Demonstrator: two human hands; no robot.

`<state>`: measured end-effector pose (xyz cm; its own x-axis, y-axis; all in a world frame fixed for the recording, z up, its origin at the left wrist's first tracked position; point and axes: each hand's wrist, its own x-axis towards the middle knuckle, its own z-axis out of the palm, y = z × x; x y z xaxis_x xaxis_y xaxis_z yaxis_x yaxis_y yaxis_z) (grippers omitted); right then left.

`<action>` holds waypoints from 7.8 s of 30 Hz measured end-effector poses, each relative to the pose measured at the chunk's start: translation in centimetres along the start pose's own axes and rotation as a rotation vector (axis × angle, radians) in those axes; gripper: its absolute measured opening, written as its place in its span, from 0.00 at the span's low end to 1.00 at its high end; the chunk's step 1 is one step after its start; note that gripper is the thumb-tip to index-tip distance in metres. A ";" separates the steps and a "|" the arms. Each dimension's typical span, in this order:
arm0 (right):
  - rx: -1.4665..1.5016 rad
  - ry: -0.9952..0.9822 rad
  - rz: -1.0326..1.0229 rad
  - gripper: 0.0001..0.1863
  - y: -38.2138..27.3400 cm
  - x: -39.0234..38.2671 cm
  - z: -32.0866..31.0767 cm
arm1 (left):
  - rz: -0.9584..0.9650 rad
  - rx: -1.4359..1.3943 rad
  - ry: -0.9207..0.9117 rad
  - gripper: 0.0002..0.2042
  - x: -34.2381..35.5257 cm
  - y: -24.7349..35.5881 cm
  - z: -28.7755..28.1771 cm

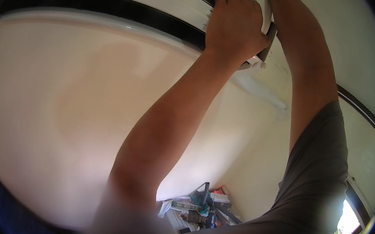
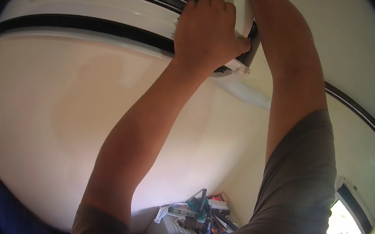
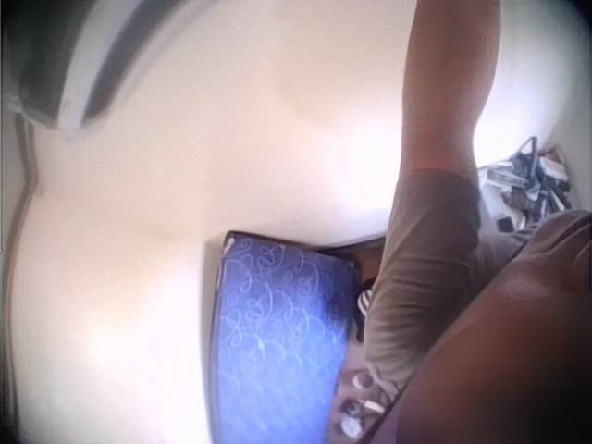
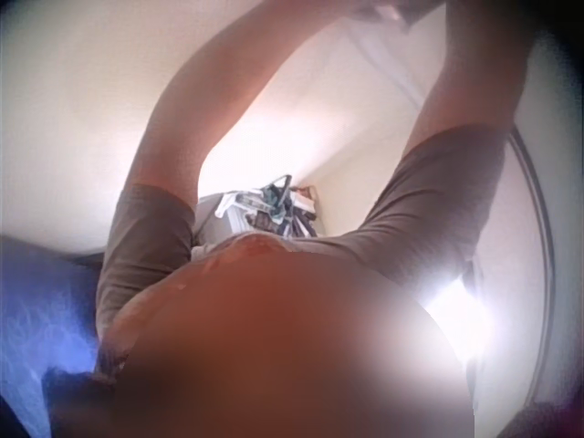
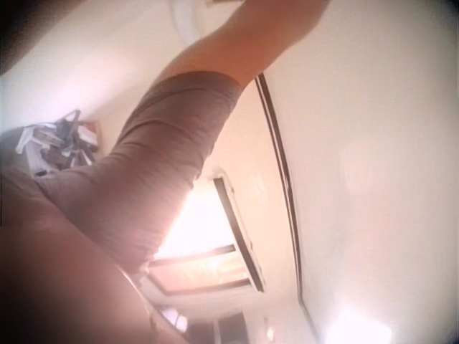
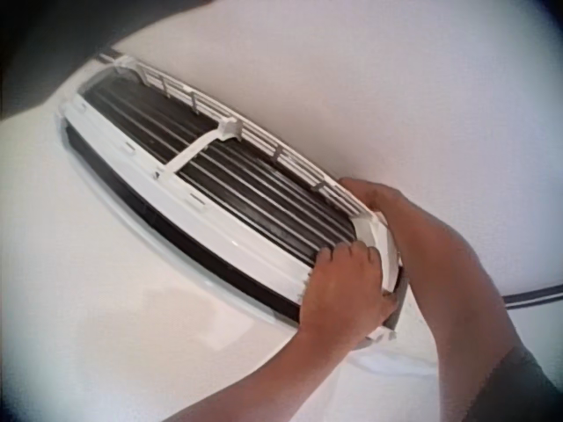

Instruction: The person installs a wall-mounted air conditioner by securing the electrical box, attaching the main unit, and snapping on the front panel. They use a screwdriver and a power drill to fasten screws and align components.

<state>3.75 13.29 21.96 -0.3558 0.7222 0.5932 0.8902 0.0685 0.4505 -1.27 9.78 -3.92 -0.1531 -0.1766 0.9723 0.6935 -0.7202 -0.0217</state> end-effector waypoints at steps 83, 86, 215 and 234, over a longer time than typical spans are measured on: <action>0.613 0.496 -0.109 0.27 1.1 -23.9 15.0 | -0.210 0.432 -0.743 0.22 8.8 2.2 -3.3; 0.474 0.502 -0.065 0.30 1.0 -24.4 14.5 | -0.235 0.330 -0.709 0.33 8.5 2.9 -3.5; 1.182 0.843 -0.009 0.25 7.4 -24.2 15.8 | -0.162 0.719 -0.663 0.57 6.8 9.3 -2.9; 0.575 1.178 -0.112 0.20 7.6 -26.3 10.5 | 0.243 0.420 -0.352 0.22 6.8 2.3 -2.3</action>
<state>22.85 2.06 2.79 -0.2076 -0.3159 0.9258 0.7289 0.5812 0.3618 -2.34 5.37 2.10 0.2378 -0.0188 0.9711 0.9092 -0.3474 -0.2294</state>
